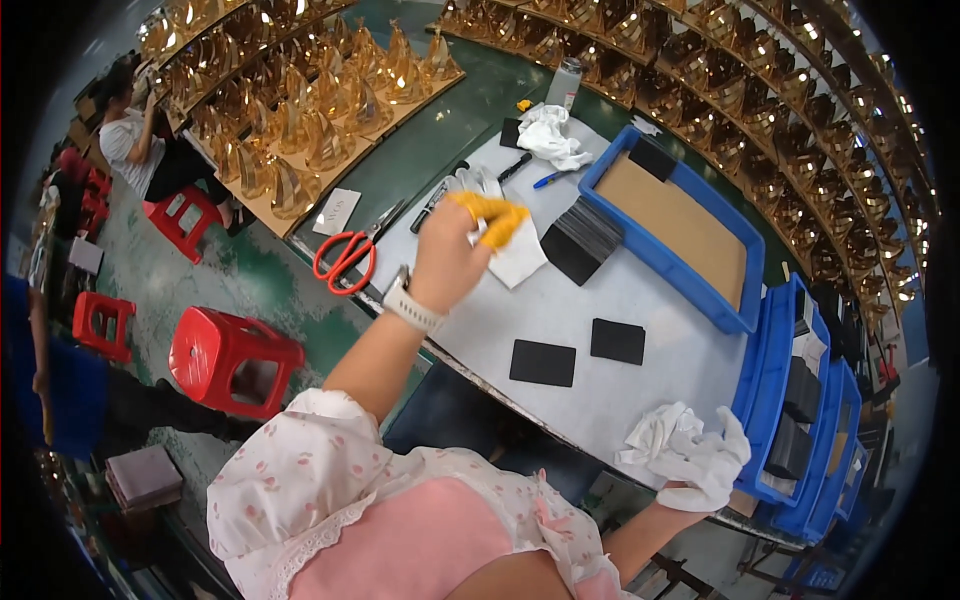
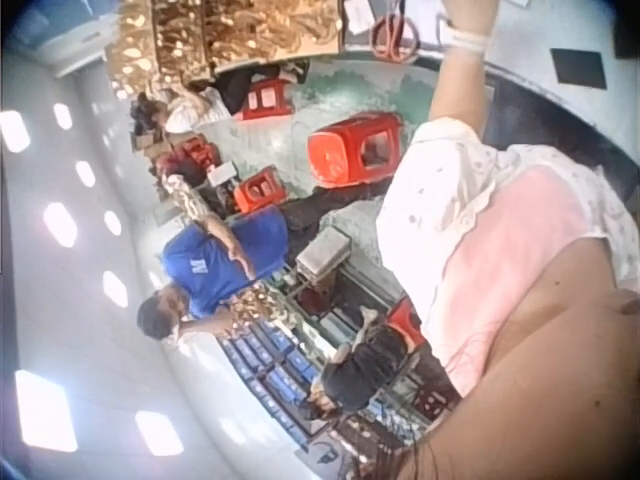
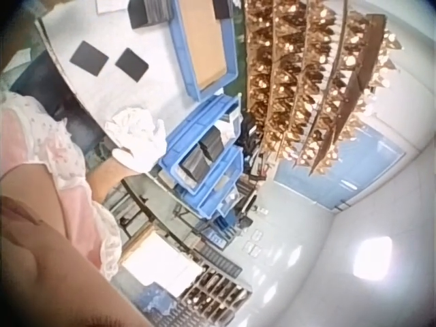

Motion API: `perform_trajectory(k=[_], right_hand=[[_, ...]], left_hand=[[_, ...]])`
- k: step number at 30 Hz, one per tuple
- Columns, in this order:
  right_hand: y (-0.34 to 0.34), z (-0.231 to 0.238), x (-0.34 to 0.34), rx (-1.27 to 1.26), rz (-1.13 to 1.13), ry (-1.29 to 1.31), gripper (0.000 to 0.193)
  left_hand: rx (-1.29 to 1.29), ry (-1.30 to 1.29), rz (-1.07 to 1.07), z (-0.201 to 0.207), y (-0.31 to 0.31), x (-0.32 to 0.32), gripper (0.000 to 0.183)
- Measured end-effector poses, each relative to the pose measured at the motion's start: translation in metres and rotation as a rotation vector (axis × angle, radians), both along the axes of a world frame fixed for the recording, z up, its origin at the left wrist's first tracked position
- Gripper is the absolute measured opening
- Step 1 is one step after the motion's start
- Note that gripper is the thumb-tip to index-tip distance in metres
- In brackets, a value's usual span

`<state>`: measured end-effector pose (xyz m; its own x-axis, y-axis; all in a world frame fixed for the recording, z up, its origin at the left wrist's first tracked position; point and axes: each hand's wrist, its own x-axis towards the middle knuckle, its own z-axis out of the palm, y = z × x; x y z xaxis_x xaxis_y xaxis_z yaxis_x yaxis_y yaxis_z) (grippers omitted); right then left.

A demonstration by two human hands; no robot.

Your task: The person is cleaning and inspecting small black rectangular metal plates using a white cloth while sitting at a workbench.

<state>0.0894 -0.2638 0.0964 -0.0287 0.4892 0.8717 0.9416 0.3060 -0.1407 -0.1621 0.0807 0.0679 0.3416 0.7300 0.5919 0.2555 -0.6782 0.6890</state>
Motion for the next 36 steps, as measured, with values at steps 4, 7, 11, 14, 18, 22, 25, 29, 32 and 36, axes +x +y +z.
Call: perform_trajectory(k=[4,7,11,14,18,22,25,29,32,36], right_hand=[[0.006,-0.01,-0.003,-0.223,0.299,0.001,0.028],[-0.012,-0.059,-0.07,-0.094,-0.016,0.957,0.026],[-0.007,-0.056,-0.091,-0.427,-0.014,0.824,0.034],[-0.009,-0.057,-0.094,-0.52,-0.016,0.83,0.045],[-0.018,-0.088,-0.091,-0.309,-0.076,1.128,0.04],[-0.025,-0.08,-0.086,-0.207,0.26,1.601,0.046],[-0.018,-0.082,-0.083,-0.24,0.251,1.686,0.049],[0.002,-0.078,-0.091,-0.326,0.179,1.591,0.05],[-0.005,-0.081,-0.087,-0.249,0.209,1.629,0.038],[-0.017,-0.08,-0.077,-0.15,0.188,1.684,0.022]], left_hand=[[0.174,0.24,0.189,-0.013,0.031,0.005,0.053],[0.193,0.241,0.076,-0.016,-0.023,0.016,0.062],[-0.381,0.012,-0.786,-0.026,-0.144,0.006,0.066],[-0.788,0.22,-0.957,-0.033,-0.174,0.007,0.053],[-0.978,0.226,-0.965,-0.049,-0.179,-0.007,0.03],[-1.255,-0.086,-0.833,-0.06,-0.184,-0.004,0.028],[-1.358,-0.231,-0.769,-0.047,-0.189,0.006,0.035],[-1.232,-0.141,-0.846,-0.047,-0.199,0.006,0.036],[-1.141,0.024,-0.871,-0.042,-0.205,0.002,0.035],[-1.304,0.059,-0.751,-0.051,-0.201,-0.006,0.026]])
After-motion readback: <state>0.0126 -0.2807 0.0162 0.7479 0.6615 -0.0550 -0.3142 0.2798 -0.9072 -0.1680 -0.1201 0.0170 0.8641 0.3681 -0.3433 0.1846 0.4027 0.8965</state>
